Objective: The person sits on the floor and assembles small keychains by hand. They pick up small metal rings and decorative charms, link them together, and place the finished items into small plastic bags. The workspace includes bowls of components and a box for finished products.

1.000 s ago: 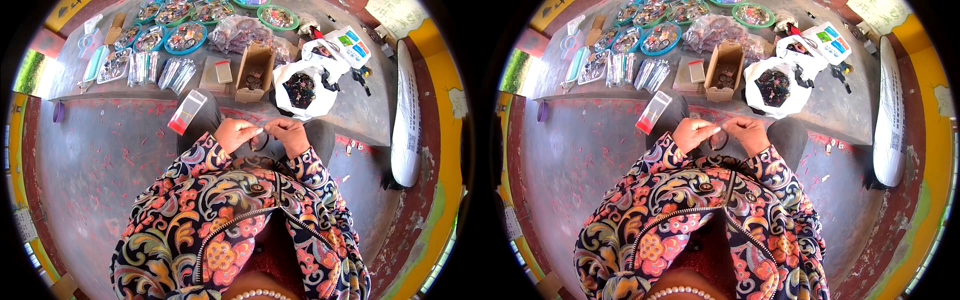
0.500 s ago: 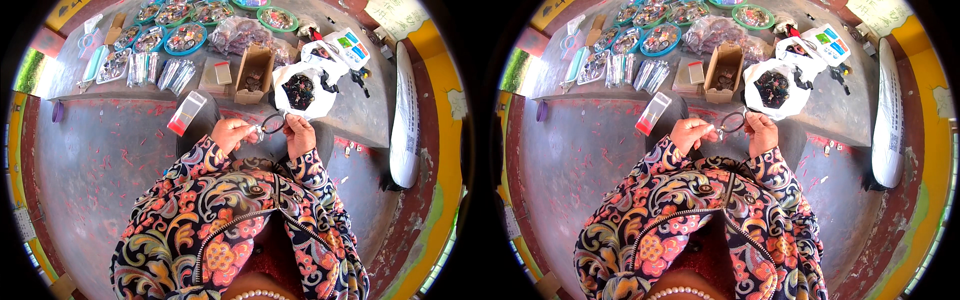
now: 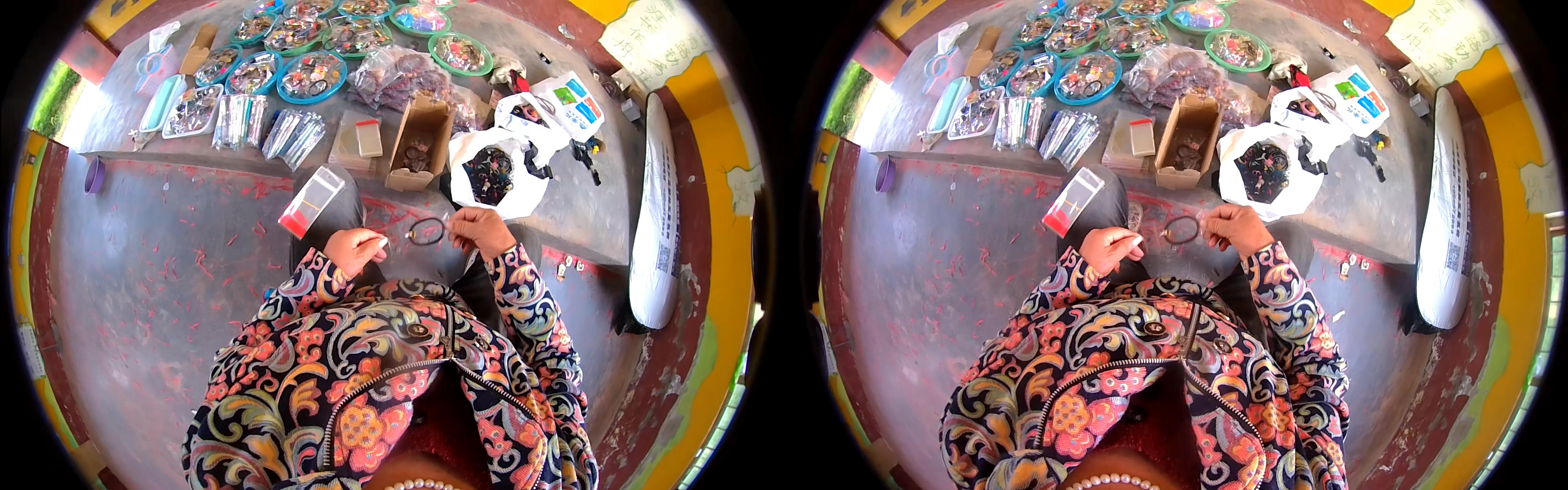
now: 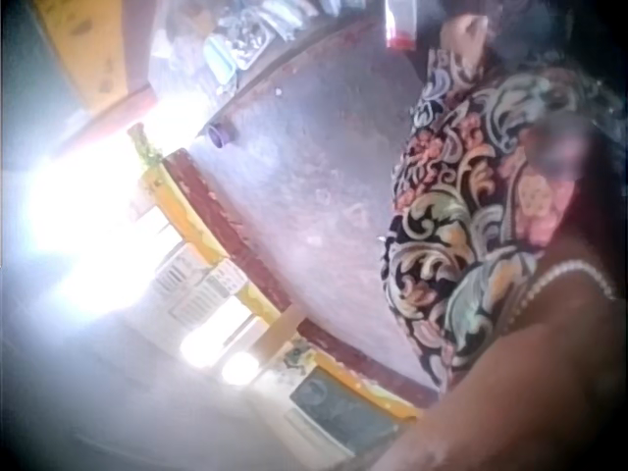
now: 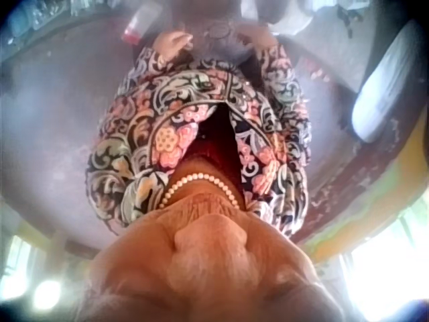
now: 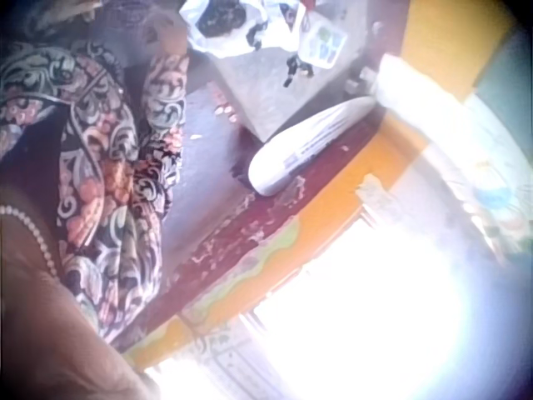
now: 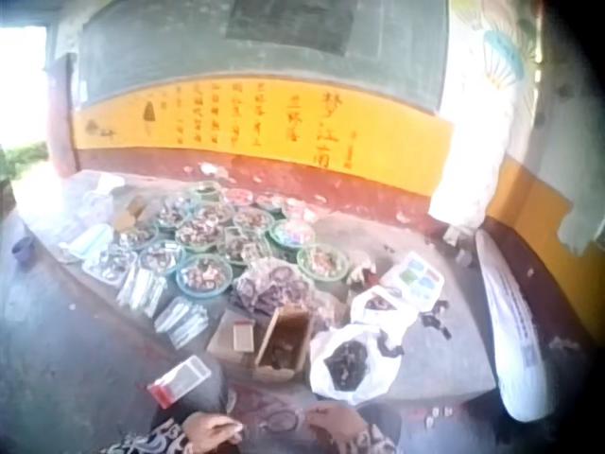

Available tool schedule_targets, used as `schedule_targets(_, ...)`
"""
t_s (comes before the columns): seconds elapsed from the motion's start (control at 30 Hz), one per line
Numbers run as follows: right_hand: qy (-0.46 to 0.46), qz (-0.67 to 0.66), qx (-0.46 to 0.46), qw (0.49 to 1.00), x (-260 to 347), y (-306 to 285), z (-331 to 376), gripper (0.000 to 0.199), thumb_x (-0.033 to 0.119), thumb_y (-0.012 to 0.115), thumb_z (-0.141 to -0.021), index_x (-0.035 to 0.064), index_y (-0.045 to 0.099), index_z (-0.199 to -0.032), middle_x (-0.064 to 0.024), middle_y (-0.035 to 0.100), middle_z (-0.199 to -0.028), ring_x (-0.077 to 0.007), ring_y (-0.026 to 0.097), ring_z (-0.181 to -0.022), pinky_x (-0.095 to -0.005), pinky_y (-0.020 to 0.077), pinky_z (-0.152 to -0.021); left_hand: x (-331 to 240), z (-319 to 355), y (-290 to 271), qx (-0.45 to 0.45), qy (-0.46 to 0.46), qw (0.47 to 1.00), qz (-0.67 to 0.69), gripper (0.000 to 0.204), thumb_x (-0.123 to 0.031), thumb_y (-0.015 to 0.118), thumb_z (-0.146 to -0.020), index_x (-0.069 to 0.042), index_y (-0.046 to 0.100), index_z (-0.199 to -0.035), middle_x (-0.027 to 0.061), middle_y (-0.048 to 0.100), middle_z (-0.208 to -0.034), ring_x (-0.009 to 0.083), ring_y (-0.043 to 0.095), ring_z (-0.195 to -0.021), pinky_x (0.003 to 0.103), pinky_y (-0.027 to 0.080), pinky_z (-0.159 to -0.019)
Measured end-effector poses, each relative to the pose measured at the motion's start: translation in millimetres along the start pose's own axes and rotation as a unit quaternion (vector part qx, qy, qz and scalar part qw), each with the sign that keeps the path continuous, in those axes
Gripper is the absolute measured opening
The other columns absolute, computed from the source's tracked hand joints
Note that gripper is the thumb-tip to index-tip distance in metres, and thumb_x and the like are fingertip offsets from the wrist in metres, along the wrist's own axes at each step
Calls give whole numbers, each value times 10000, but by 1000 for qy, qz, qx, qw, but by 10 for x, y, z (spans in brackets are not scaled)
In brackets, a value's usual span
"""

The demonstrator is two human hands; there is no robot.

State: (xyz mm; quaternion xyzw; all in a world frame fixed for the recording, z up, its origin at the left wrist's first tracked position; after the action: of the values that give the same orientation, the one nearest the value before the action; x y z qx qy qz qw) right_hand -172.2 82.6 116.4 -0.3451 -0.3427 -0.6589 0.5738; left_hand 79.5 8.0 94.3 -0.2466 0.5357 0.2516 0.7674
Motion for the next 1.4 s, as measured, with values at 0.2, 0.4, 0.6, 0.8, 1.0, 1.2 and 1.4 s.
schedule_targets(0.2,-70,-107,-164,978,176,-98,-538,141,132,569,-791,-7,568,-771,-60,579,-647,-123,572,-562,-199,430,-470,-91,155,-193,-68,36,995,-66,205,-166,477,-865,-8,590,-928,62,635,-739,73,593,-609,180,407,-408)
schedule_targets(0.4,-11,-189,-136,973,59,-88,-870,187,157,521,-805,-24,548,-842,-114,590,-743,-181,596,-634,-229,473,-527,-117,202,-312,-150,99,980,-90,192,-152,490,-858,3,598,-896,58,627,-691,81,591,-623,189,432,-478)
schedule_targets(0.6,54,-120,-63,989,-360,23,-603,273,229,489,-814,-17,547,-919,-116,608,-815,-178,601,-696,-239,464,-572,-185,154,-679,-354,137,894,-238,182,-145,547,-796,-7,575,-911,130,606,-791,267,586,-739,321,463,-672)
schedule_targets(0.8,148,-135,-43,979,-864,84,-455,309,275,485,-833,9,550,-977,-90,606,-836,-168,598,-710,-239,450,-570,96,-22,-895,-336,97,849,-397,428,-275,600,-746,10,488,-1044,201,537,-997,347,499,-947,399,399,-812)
schedule_targets(1.0,131,-104,-27,986,-829,138,-437,326,287,491,-833,6,546,-990,-94,608,-854,-167,598,-712,-240,449,-563,-38,26,-861,-329,30,880,-340,392,-243,659,-689,-13,457,-935,194,549,-893,351,533,-846,394,426,-703)
schedule_targets(1.2,114,-113,-10,987,-773,158,-407,292,248,506,-839,13,542,-1008,-84,608,-855,-149,596,-688,-223,444,-534,-230,76,-825,-299,-32,922,-242,326,-223,678,-666,-15,482,-823,140,589,-729,248,589,-663,334,442,-597)
schedule_targets(1.4,-18,-105,7,994,-171,424,-193,306,254,552,-828,26,533,-1032,-56,601,-835,-119,583,-687,-197,430,-530,-188,45,-448,-58,-27,992,110,241,-52,574,-768,73,427,-910,184,587,-839,219,620,-703,317,517,-613)
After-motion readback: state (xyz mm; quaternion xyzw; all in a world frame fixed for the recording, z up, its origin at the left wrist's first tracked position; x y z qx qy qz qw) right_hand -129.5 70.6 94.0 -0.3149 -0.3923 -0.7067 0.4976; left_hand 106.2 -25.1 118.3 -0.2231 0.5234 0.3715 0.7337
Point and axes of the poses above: each hand's wrist, its own z-axis away from the middle knuckle, its own y-axis out of the palm, x = y × z, the point moved 1 cm from there along -z, towards the middle knuckle
